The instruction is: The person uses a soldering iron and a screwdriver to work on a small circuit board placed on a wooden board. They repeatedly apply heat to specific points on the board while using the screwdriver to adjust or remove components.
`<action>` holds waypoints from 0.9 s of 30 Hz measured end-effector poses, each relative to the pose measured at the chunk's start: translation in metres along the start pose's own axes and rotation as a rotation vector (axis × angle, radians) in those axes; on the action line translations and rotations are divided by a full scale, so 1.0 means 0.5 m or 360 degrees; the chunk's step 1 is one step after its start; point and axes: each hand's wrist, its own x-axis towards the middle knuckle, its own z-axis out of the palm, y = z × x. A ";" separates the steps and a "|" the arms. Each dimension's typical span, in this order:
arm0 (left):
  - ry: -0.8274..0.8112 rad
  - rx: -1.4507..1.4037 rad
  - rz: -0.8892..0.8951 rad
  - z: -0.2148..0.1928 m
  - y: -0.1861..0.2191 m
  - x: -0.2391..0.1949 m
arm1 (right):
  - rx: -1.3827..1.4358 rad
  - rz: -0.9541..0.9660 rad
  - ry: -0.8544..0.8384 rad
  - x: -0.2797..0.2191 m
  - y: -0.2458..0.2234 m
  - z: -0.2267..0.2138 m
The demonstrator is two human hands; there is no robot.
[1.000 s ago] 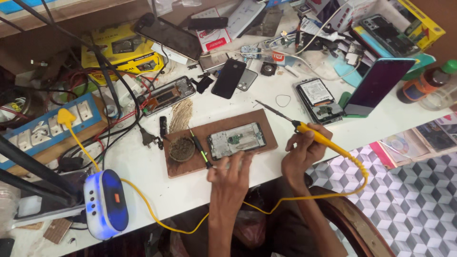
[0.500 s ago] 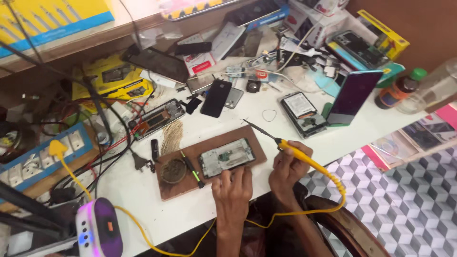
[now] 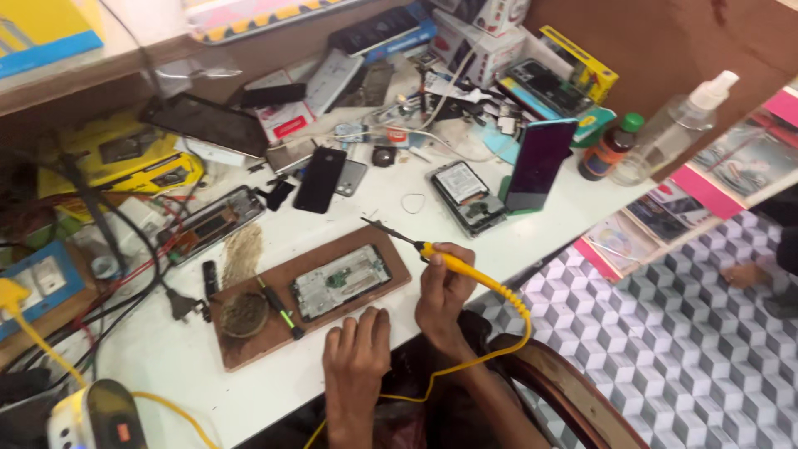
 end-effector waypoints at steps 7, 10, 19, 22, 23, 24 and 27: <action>-0.0124 0.0174 0.0142 -0.023 -0.001 0.017 | -0.0011 -0.0094 -0.0106 0.007 -0.018 0.007; -0.0103 0.0161 0.0178 -0.026 -0.004 0.005 | -0.0003 -0.0014 -0.0102 0.004 -0.021 0.004; 0.0370 0.0029 0.0019 -0.004 -0.042 -0.039 | 0.0008 0.0050 -0.0127 -0.002 -0.011 0.000; 0.0456 0.0079 0.0106 0.002 -0.056 -0.042 | -0.0082 -0.0034 -0.0077 0.001 -0.018 0.000; 0.0472 0.0110 0.0153 0.007 -0.061 -0.035 | -0.0120 -0.0085 -0.0056 0.010 -0.018 0.003; 0.0482 0.0118 0.0148 0.009 -0.065 -0.033 | -0.0100 -0.0087 -0.0070 0.012 -0.018 0.006; 0.0491 0.0115 0.0115 0.008 -0.070 -0.043 | -0.0079 -0.0046 -0.0092 0.000 -0.017 0.001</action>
